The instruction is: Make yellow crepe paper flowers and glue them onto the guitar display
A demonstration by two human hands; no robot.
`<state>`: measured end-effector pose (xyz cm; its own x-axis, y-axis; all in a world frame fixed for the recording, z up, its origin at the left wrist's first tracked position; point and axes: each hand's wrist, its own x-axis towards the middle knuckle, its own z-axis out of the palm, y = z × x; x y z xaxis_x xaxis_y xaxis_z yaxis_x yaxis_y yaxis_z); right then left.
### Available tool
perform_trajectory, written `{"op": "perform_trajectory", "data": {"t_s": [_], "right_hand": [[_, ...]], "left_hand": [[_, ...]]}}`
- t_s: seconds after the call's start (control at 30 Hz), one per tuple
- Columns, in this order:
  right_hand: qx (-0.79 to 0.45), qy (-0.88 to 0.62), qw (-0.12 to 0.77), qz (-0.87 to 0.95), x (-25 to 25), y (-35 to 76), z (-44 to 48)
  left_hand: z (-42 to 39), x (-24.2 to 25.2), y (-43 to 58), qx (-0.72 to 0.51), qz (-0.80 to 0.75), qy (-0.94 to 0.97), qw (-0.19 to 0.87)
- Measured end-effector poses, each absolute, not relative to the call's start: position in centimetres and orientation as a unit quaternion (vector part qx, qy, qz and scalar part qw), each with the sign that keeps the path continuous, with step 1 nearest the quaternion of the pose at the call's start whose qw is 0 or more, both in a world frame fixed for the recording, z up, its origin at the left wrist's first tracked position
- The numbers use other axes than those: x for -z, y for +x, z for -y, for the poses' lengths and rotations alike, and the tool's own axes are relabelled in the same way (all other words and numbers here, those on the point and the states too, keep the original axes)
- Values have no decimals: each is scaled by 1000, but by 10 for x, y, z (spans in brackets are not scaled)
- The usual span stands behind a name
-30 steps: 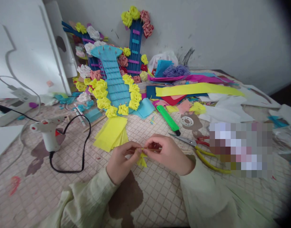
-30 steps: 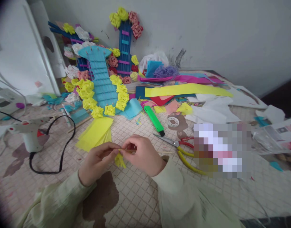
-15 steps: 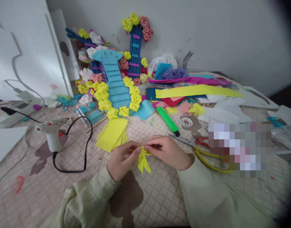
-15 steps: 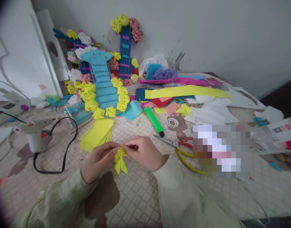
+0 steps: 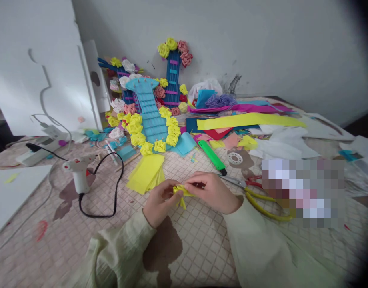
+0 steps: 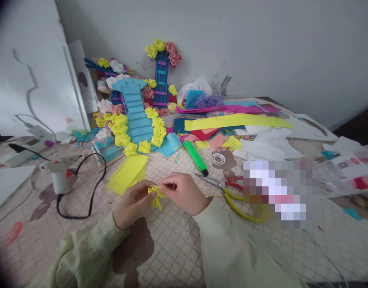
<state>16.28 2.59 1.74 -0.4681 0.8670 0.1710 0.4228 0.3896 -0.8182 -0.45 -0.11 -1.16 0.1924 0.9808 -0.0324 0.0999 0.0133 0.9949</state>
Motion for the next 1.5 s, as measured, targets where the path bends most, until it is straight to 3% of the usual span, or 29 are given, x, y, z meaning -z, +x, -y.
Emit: {"op": "perform_trajectory", "data": {"t_s": [0.57, 1.23, 1.37, 1.5], "right_hand": [[-382, -416, 320, 760, -15, 164, -27], [-354, -428, 295, 778, -17, 163, -27], [-357, -431, 293, 775, -17, 165, -28], [-363, -437, 296, 768, -16, 165, -29]], "left_hand": [[3, 5, -6, -386, -491, 534, 570], [4, 14, -9, -381, -473, 605, 515], [11, 5, -22, -404, -509, 639, 411], [16, -8, -75, -483, -648, 586, 55]]}}
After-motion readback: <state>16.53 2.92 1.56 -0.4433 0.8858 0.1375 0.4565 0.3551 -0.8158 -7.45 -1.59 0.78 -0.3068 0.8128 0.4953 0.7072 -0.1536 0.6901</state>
